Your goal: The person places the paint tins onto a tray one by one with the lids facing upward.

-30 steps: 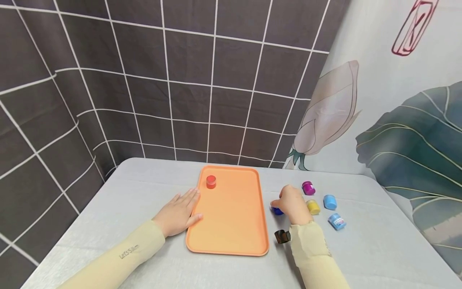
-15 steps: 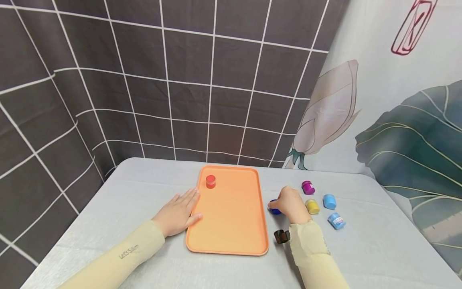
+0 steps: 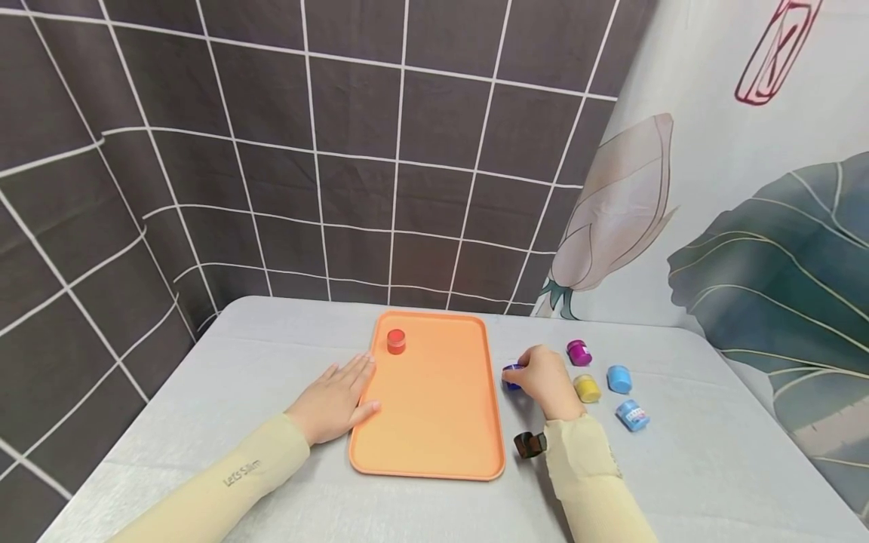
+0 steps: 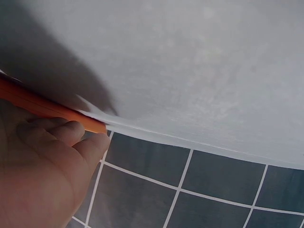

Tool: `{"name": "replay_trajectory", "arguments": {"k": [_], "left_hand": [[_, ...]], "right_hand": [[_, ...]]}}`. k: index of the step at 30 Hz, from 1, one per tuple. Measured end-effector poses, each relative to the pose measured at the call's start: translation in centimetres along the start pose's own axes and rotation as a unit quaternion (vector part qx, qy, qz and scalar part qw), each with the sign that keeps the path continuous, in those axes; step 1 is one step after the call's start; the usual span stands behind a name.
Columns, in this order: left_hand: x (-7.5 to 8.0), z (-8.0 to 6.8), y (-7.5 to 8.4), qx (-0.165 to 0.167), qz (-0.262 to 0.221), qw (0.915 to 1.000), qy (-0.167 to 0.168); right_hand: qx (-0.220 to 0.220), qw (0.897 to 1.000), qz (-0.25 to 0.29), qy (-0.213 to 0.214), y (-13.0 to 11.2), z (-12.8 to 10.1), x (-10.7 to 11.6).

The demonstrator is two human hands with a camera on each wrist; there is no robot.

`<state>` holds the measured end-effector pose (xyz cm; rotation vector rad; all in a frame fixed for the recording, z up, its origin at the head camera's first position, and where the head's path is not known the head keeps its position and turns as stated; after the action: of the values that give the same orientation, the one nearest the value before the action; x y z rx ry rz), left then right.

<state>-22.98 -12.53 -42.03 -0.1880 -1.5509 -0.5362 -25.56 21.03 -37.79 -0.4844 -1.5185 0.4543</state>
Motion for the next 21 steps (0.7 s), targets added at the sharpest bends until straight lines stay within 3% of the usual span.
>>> {"name": "replay_trajectory", "arguments": {"k": [9, 15, 21], "left_hand": [[0.0, -0.1, -0.1, 0.001, 0.0, 1.0, 0.0], [0.1, -0.1, -0.1, -0.001, 0.0, 1.0, 0.001], [0.2, -0.1, 0.1, 0.0, -0.001, 1.0, -0.001]], "right_hand": [[0.04, 0.996, 0.038, 0.072, -0.3, 0.4, -0.1], [0.067, 0.988, 0.07, 0.123, -0.5, 0.5, -0.6], [0.097, 0.978, 0.109, 0.147, -1.0, 0.7, -1.3]]}}
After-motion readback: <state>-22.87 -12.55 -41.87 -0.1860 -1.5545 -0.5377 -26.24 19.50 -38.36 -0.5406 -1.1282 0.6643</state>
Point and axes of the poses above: each hand's wrist, its own z-axis towards the middle knuckle, its own x-axis out of the back of the hand, y = z × x, the point moved 3 cm from there along z, towards the middle knuckle, and after that the axes turned 7 degrees about x, right-handed, at the moved point
